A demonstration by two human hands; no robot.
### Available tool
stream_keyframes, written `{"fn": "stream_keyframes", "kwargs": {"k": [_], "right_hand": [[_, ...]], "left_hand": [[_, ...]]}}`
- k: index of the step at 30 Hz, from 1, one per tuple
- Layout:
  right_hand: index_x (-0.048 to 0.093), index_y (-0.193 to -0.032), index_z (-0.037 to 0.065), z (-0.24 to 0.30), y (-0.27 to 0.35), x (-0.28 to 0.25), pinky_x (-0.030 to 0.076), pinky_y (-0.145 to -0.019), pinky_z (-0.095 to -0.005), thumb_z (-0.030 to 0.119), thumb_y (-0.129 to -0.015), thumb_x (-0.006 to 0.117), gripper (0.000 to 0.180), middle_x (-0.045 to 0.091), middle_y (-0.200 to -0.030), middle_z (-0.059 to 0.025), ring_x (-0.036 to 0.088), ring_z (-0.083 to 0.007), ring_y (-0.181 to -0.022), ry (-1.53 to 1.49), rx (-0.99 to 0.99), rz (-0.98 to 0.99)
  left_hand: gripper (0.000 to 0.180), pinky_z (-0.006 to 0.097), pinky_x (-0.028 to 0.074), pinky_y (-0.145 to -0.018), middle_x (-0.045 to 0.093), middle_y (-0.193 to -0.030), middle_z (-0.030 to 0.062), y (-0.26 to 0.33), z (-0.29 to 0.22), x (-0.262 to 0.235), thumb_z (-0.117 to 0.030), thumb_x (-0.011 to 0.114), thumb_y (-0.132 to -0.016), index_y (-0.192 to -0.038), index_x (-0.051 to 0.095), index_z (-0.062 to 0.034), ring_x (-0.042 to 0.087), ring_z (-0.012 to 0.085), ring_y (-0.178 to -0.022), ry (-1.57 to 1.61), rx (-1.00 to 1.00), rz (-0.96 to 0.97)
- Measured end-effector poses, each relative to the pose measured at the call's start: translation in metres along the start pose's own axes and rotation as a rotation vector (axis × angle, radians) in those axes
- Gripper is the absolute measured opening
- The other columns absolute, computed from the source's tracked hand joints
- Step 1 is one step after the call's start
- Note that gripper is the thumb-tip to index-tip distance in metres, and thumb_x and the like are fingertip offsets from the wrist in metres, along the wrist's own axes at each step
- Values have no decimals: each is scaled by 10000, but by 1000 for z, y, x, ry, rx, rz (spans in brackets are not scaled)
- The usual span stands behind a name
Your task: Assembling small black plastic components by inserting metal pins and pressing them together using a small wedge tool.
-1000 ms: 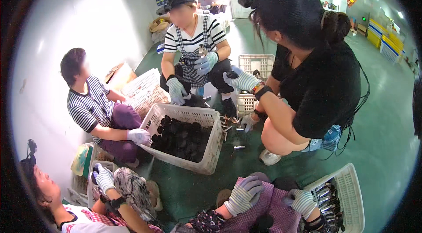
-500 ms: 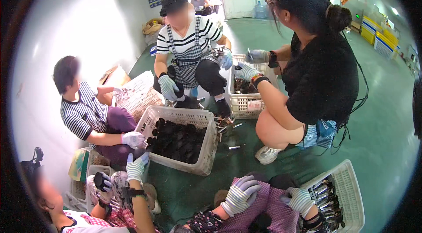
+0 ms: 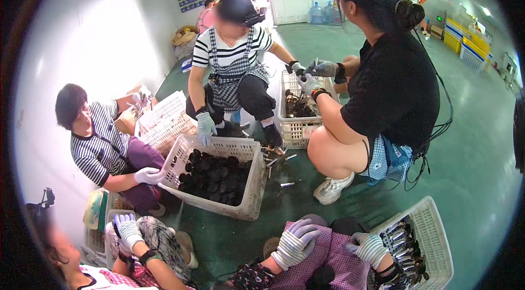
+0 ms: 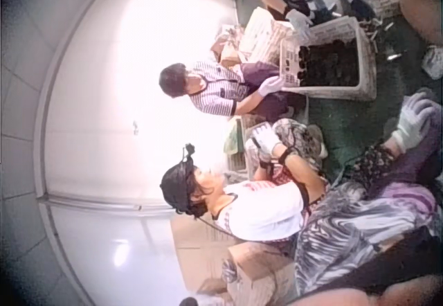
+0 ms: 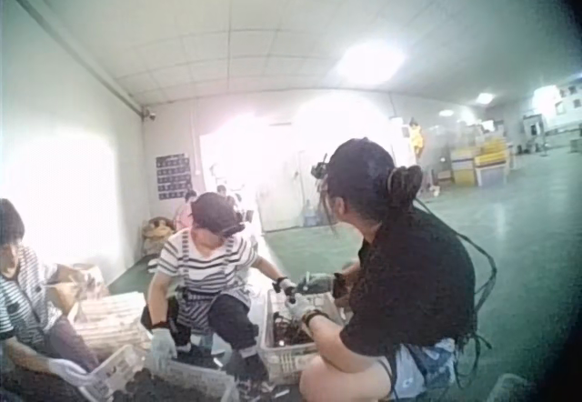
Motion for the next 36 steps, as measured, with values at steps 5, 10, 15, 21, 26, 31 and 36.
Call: {"fn": "stream_keyframes", "kwargs": {"k": [5,10,15,21,26,31,36], "right_hand": [[631,-969,59,-3,-3,8,480,-760,-402,506,-764,564,496,639,-847,-203,616,-351,-820,16,22,70],[637,-847,7,-2,1,-2,489,-603,-364,412,-740,669,420,628,-684,-171,614,-290,-633,3,-30,-90],[630,-831,12,6,-1,-2,487,-600,-361,422,-722,682,427,624,-673,-166,612,-282,-626,-9,-22,-61],[651,-917,58,-3,1,7,489,-728,-398,470,-725,635,455,646,-826,-182,621,-340,-785,-30,69,20],[643,-901,43,-8,4,9,490,-704,-400,404,-718,664,406,642,-818,-187,617,-344,-762,-96,144,51],[634,-882,31,-1,-2,5,492,-688,-393,374,-714,677,385,640,-803,-189,617,-343,-755,-62,113,55],[634,-900,23,4,5,-12,495,-653,-393,393,-726,666,411,639,-777,-190,621,-337,-714,-137,102,-39]], "left_hand": [[317,449,445,-871,583,-1024,98,2,0,-3,-73,629,-689,-1000,576,-99,535,336,-1027,-23,-17,-1],[309,445,440,-893,579,-1032,107,-2,1,-2,-74,625,-705,-1009,577,-97,536,335,-1029,23,-5,-3],[296,444,438,-895,579,-1028,106,3,2,-5,-74,622,-707,-999,582,-93,540,332,-1020,24,-2,-17],[302,437,438,-893,577,-1022,102,5,2,-5,-74,626,-700,-998,581,-94,540,327,-1013,32,1,-22],[313,440,438,-892,570,-1030,100,6,1,-6,-77,628,-697,-1004,573,-97,527,323,-1034,31,0,-27],[330,439,432,-903,563,-1037,101,6,7,-7,-73,628,-690,-1013,564,-95,522,329,-1037,26,1,-27],[329,447,422,-911,564,-1033,102,-7,-2,-9,-64,627,-683,-1005,562,-91,522,323,-1038,40,27,-51]]}}
Point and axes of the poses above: each hand's wrist, its own y-axis away from the middle knuckle, its own x-axis out of the palm, z = x × y, the point moved 10 cm from there along -y, towards the middle knuckle
